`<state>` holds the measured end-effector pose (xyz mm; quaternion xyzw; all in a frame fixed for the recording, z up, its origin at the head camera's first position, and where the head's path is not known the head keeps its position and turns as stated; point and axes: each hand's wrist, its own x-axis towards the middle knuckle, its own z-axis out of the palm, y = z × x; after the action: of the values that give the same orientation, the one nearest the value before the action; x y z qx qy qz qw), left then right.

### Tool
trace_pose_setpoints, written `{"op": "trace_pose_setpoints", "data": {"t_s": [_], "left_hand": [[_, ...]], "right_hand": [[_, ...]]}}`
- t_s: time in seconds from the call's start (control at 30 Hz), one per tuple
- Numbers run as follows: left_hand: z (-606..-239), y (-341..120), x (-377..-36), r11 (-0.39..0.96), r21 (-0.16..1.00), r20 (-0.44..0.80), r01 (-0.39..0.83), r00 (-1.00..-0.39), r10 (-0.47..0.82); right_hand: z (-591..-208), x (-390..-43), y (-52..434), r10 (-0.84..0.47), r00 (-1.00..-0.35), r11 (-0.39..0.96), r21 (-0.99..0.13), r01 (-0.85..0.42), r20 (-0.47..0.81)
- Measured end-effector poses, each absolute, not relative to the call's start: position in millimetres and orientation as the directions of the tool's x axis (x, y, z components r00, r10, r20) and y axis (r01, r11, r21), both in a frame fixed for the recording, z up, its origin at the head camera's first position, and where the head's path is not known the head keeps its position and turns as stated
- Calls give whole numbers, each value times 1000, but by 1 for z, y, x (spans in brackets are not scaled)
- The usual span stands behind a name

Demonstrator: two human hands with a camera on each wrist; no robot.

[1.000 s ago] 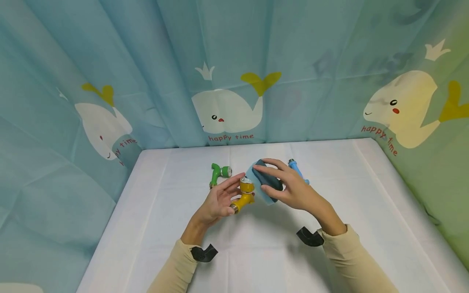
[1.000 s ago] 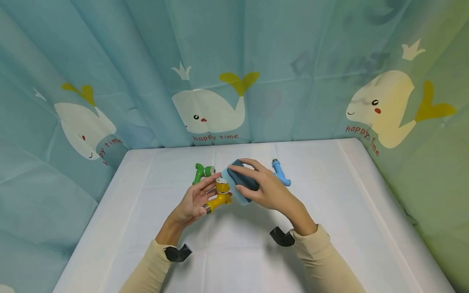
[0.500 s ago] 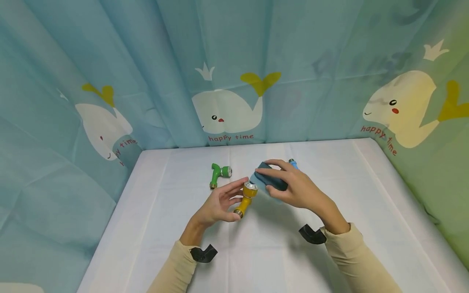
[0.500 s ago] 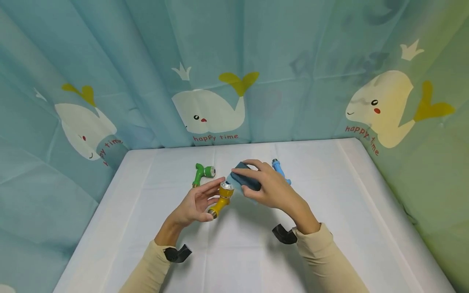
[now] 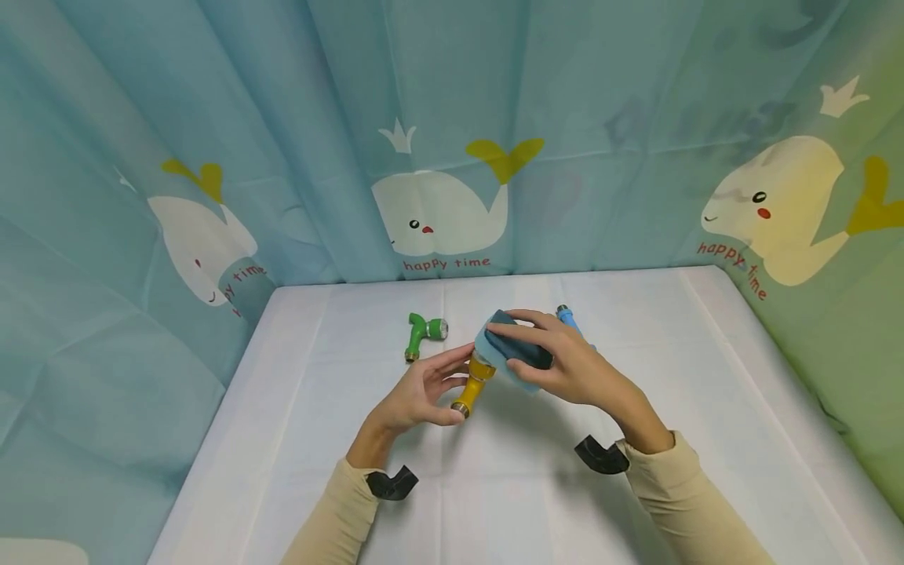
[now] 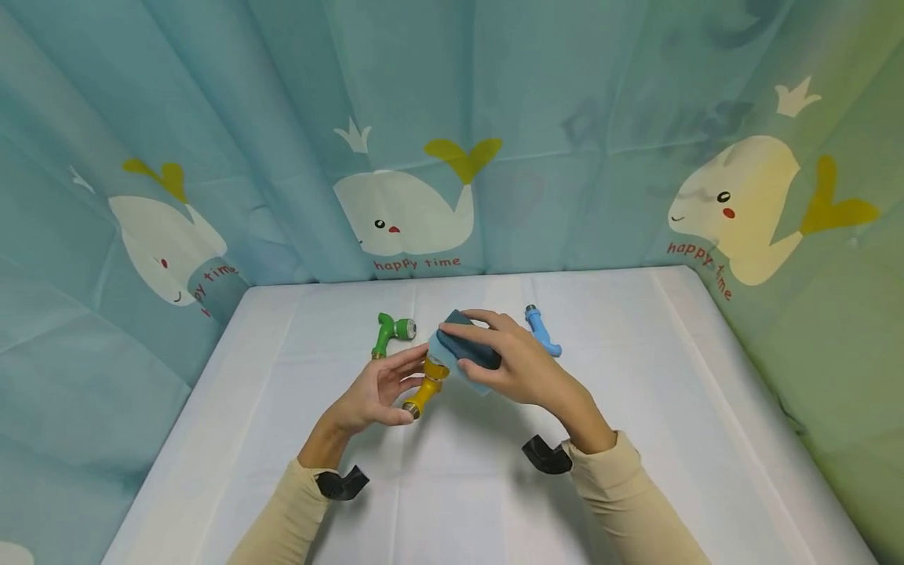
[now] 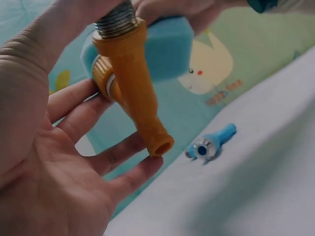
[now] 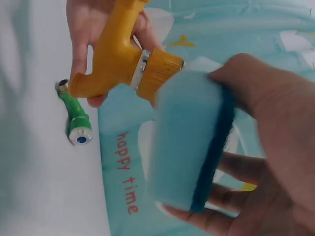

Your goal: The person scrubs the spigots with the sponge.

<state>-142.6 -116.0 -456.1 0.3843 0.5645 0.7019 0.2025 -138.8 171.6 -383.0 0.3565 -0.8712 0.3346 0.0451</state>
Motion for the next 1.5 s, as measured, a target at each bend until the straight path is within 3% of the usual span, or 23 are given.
{"op": "trace_pose_setpoints", "data": {"t_s": [0.17,0.4,0.53,0.8,0.97,1.13,1.23,1.33,1.5], "left_hand": [[-454,-118,-143,-231,954,301,192,-629,717],[-463,-112,-141,-392,920,289,22,-714,638],[-465,-108,-138,-463,884,261,-58,-761,594],[-464,-103,-132,-547,824,242,-150,-780,577],[-463,-102,-133,-554,816,212,-163,-808,549],[-459,-99,-137,-530,840,171,-113,-873,457],[-459,-97,-139,-533,840,165,-105,-886,434],[-458,-96,-139,-558,822,151,-114,-901,407],[-455,-92,-141,-583,805,149,-106,-916,373]], "right_hand": [[-380,-140,174,-622,-740,541,-541,-644,258],[-393,-138,163,-545,-732,465,-580,-669,408],[-404,-138,156,-492,-759,451,-621,-641,426],[-413,-134,152,-409,-800,420,-687,-592,439],[-416,-130,147,-366,-776,484,-608,-630,513],[-414,-125,136,-433,-662,500,-448,-741,612],[-416,-126,134,-461,-634,544,-367,-755,621],[-418,-128,134,-425,-653,580,-365,-728,627],[-417,-127,129,-419,-646,492,-438,-752,638]]}}
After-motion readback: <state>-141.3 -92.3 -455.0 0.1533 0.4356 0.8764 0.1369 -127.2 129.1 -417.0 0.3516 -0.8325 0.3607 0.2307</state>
